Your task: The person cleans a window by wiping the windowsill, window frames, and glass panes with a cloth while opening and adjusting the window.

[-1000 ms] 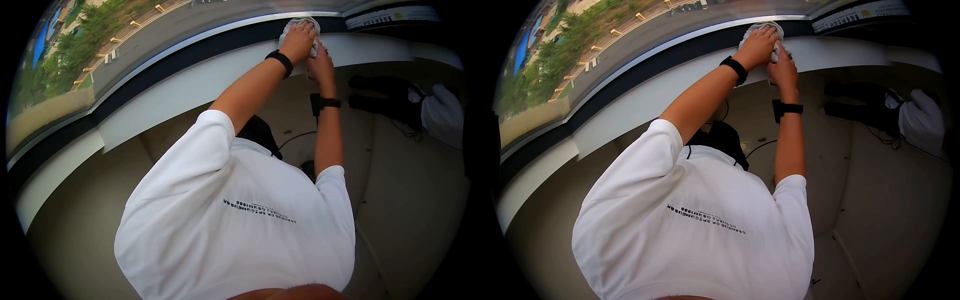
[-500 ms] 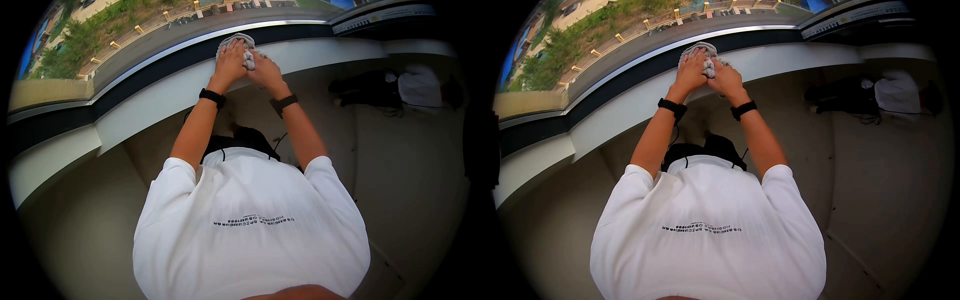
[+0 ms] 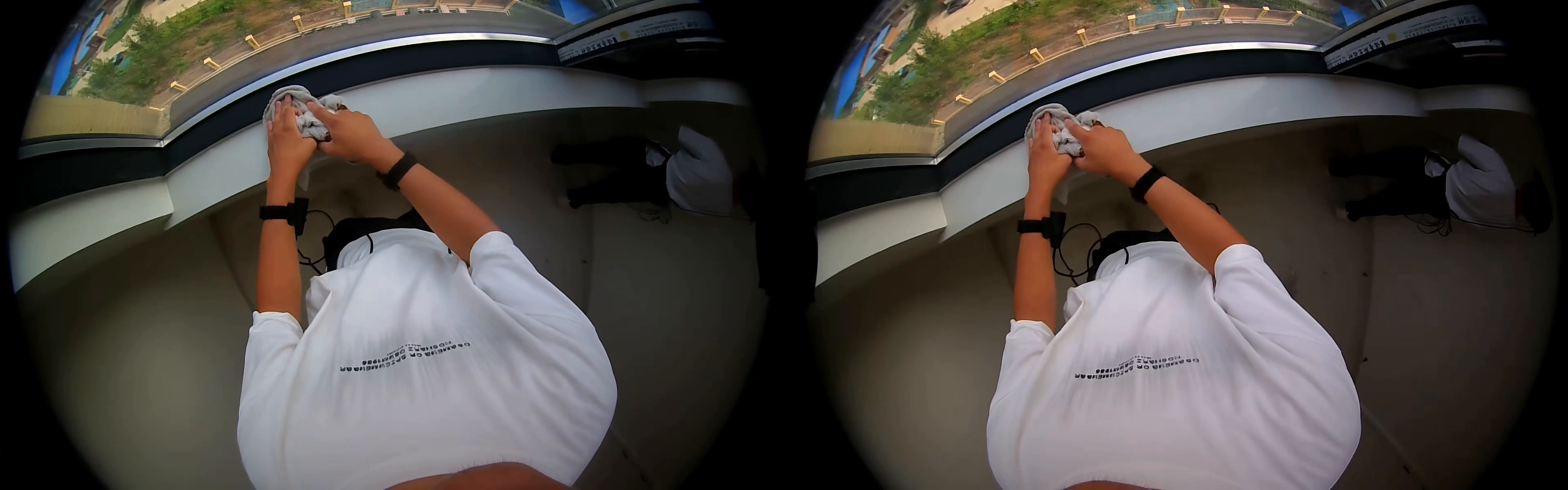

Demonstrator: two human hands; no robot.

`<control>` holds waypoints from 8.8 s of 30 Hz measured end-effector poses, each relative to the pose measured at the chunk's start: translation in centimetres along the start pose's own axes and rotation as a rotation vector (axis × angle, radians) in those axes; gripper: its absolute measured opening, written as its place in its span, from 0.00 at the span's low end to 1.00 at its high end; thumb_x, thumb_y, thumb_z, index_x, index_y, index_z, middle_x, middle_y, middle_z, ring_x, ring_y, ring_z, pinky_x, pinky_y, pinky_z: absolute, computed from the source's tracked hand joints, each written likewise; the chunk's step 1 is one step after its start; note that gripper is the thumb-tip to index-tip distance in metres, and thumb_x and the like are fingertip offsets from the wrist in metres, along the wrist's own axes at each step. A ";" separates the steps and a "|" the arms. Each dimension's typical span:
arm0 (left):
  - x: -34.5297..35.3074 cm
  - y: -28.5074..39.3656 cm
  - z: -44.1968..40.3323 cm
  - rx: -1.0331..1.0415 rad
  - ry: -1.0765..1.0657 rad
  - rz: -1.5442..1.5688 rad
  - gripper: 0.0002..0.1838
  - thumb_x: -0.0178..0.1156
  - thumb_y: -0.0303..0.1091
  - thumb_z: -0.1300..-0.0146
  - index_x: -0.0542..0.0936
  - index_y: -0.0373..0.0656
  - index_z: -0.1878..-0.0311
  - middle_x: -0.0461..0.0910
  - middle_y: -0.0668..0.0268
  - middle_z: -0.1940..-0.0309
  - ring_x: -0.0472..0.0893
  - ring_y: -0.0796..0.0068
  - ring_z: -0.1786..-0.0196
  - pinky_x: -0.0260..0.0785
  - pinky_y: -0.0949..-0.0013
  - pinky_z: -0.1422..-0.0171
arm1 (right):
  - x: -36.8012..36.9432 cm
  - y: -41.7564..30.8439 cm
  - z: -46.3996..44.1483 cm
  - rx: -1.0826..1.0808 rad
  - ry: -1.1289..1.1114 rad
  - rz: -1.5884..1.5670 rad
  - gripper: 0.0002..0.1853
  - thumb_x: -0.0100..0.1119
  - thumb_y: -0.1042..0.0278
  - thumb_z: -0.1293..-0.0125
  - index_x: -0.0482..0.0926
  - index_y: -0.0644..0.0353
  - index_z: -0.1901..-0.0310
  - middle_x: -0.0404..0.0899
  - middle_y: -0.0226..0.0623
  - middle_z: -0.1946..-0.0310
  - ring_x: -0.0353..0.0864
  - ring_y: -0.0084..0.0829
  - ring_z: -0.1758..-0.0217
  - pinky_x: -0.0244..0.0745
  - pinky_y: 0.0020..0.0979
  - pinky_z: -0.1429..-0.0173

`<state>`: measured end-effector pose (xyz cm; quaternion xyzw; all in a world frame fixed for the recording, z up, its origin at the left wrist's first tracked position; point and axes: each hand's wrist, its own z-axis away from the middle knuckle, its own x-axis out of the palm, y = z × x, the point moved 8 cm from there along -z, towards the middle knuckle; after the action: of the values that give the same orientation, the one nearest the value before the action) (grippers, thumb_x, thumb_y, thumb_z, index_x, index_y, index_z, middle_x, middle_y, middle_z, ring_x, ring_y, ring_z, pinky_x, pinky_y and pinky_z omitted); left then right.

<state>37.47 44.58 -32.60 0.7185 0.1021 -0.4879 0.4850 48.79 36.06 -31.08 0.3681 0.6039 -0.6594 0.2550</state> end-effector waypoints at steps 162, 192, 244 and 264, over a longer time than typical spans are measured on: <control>9.1 10.9 -3.3 -0.311 -0.251 0.039 0.30 0.63 0.35 0.40 0.68 0.35 0.36 0.86 0.40 0.57 0.84 0.31 0.52 0.75 0.38 0.43 | -9.6 12.1 -1.0 0.037 0.383 0.193 0.37 0.73 0.63 0.47 0.72 0.56 0.34 0.72 0.51 0.33 0.71 0.52 0.32 0.65 0.54 0.34; -7.3 -13.2 1.6 -0.452 0.681 0.297 0.26 0.65 0.30 0.48 0.74 0.46 0.43 0.83 0.48 0.47 0.79 0.37 0.42 0.74 0.50 0.40 | 8.8 -7.1 -9.0 -0.523 -0.188 0.173 0.47 0.74 0.56 0.44 0.63 0.59 0.24 0.65 0.52 0.25 0.75 0.50 0.36 0.72 0.51 0.38; -27.5 -7.2 0.7 0.219 0.604 1.946 0.30 0.45 0.63 0.21 0.71 0.59 0.26 0.76 0.68 0.30 0.77 0.66 0.30 0.74 0.55 0.30 | -9.2 -38.8 -14.9 -1.141 0.501 -0.075 0.18 0.61 0.73 0.41 0.80 0.55 0.48 0.79 0.34 0.41 0.87 0.44 0.59 0.84 0.40 0.64; -15.3 -15.8 0.2 -0.391 0.660 2.065 0.23 0.43 0.58 0.19 0.77 0.56 0.37 0.85 0.65 0.46 0.87 0.61 0.47 0.81 0.45 0.42 | 3.8 -33.0 -18.6 -0.933 -0.135 0.372 0.20 0.62 0.66 0.41 0.82 0.56 0.46 0.82 0.41 0.43 0.88 0.53 0.51 0.85 0.48 0.50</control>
<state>19.86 57.42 -29.83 0.4638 -0.3477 0.3929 0.7139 24.03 59.38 -14.05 0.2728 0.7407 -0.2850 0.5438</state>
